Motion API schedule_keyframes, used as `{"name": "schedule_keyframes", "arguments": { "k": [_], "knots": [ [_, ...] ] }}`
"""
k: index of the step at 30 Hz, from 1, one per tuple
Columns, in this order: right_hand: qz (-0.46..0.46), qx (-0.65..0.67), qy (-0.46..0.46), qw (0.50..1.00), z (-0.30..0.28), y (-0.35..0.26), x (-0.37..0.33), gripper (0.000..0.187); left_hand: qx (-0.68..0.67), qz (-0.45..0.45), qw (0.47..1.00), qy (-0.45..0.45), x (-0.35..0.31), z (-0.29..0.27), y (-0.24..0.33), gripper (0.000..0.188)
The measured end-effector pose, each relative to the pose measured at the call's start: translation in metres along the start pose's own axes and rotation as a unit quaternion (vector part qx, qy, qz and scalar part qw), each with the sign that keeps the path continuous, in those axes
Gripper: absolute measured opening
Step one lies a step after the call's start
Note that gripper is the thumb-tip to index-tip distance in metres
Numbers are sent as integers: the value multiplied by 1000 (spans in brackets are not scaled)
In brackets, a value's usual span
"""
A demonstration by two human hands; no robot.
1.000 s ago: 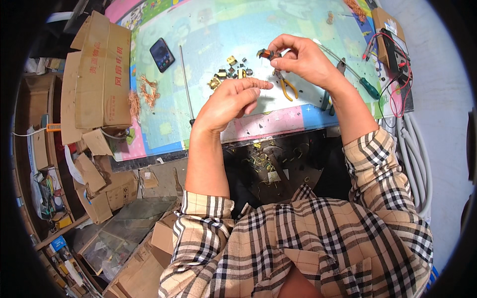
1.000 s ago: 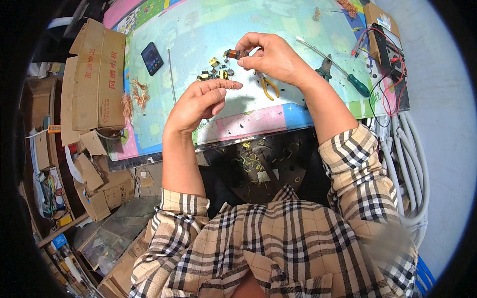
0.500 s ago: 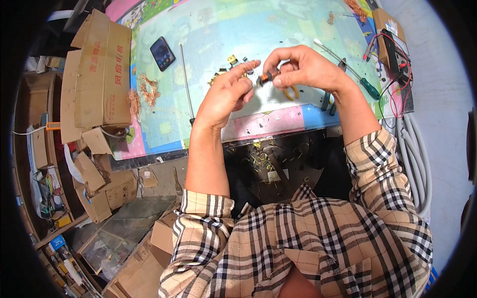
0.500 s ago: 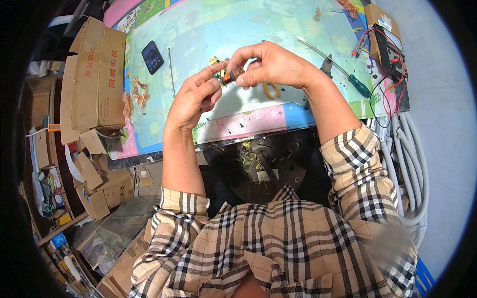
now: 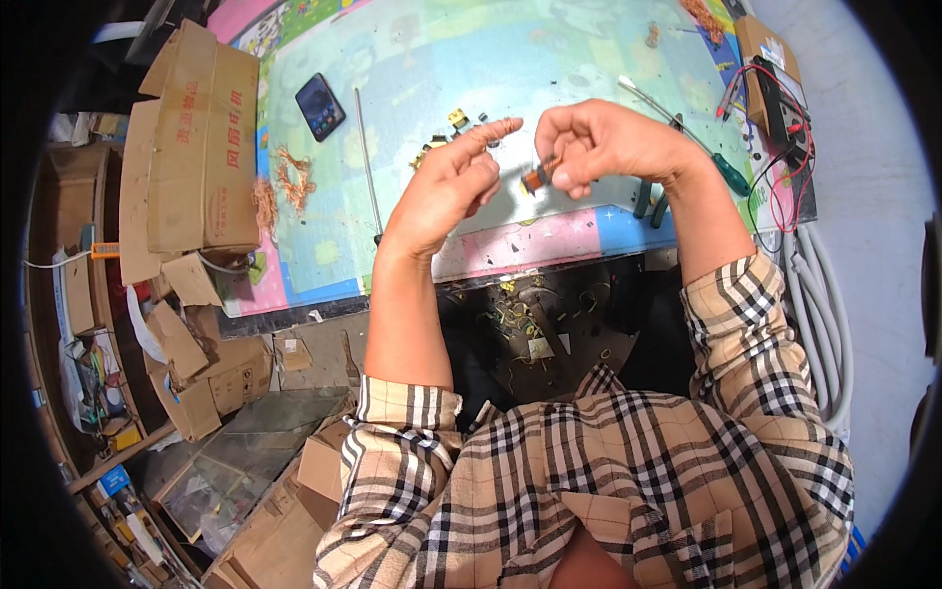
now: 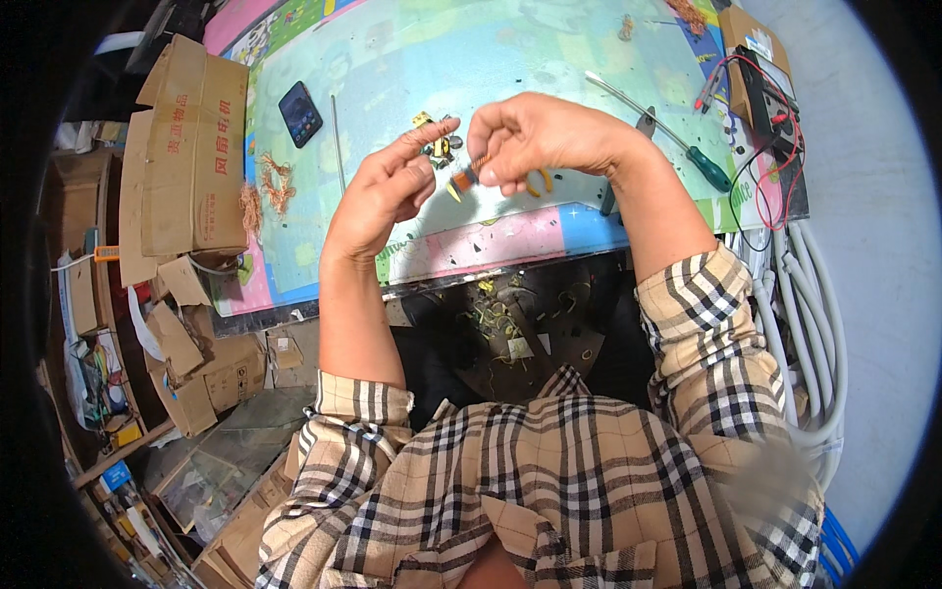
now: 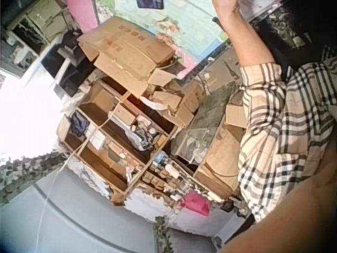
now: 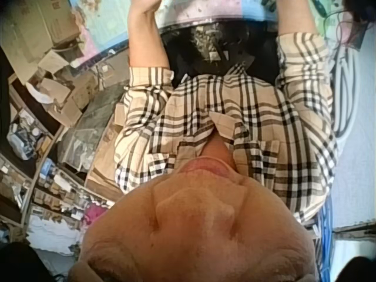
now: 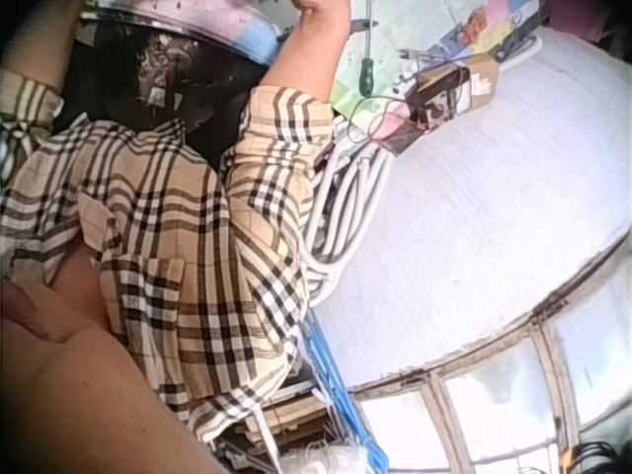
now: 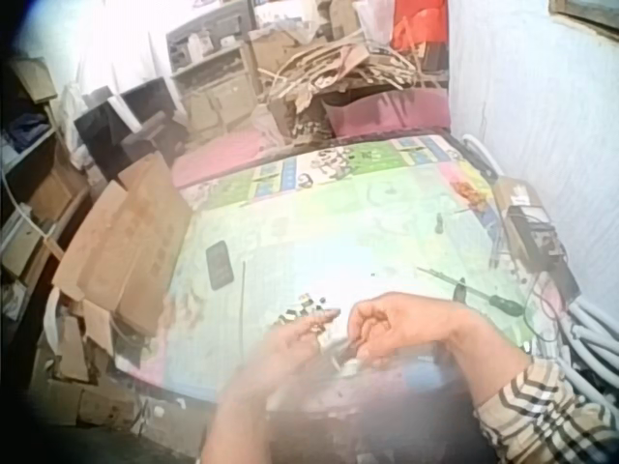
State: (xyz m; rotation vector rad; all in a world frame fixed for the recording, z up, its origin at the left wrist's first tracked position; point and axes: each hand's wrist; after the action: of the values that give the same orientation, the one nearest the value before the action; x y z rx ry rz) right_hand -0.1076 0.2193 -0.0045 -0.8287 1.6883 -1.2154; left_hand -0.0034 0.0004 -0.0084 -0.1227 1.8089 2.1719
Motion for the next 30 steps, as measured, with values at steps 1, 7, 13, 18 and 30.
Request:
{"name": "schedule_keyframes", "arguments": {
  "k": [1,7,13,18,30],
  "knots": [
    [12,-30,-8,999,3,3,4,22,-14,11,1000,-14,-1,-1,1,46],
    [-8,-18,186,982,-2,17,12,25,55,-40,986,-154,-3,9,1,36],
    [6,-18,-18,1000,-1,0,-1,23,30,-10,999,-26,-1,2,-2,42],
    [41,-68,112,991,1,12,11,26,5,53,994,-98,0,11,-4,47],
    [-23,19,16,999,-7,2,-3,24,19,3,999,-42,1,4,-5,42]
  ]
}}
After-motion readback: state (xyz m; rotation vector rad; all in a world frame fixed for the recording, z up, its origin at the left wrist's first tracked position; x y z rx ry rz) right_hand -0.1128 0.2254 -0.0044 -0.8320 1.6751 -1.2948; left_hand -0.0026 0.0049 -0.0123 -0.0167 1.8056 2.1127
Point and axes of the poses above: each hand's wrist, its own x-axis towards the middle knuckle, its own z-axis out of the palm, y = z × x, and after that the axes turned 13 degrees about -x, right-handed
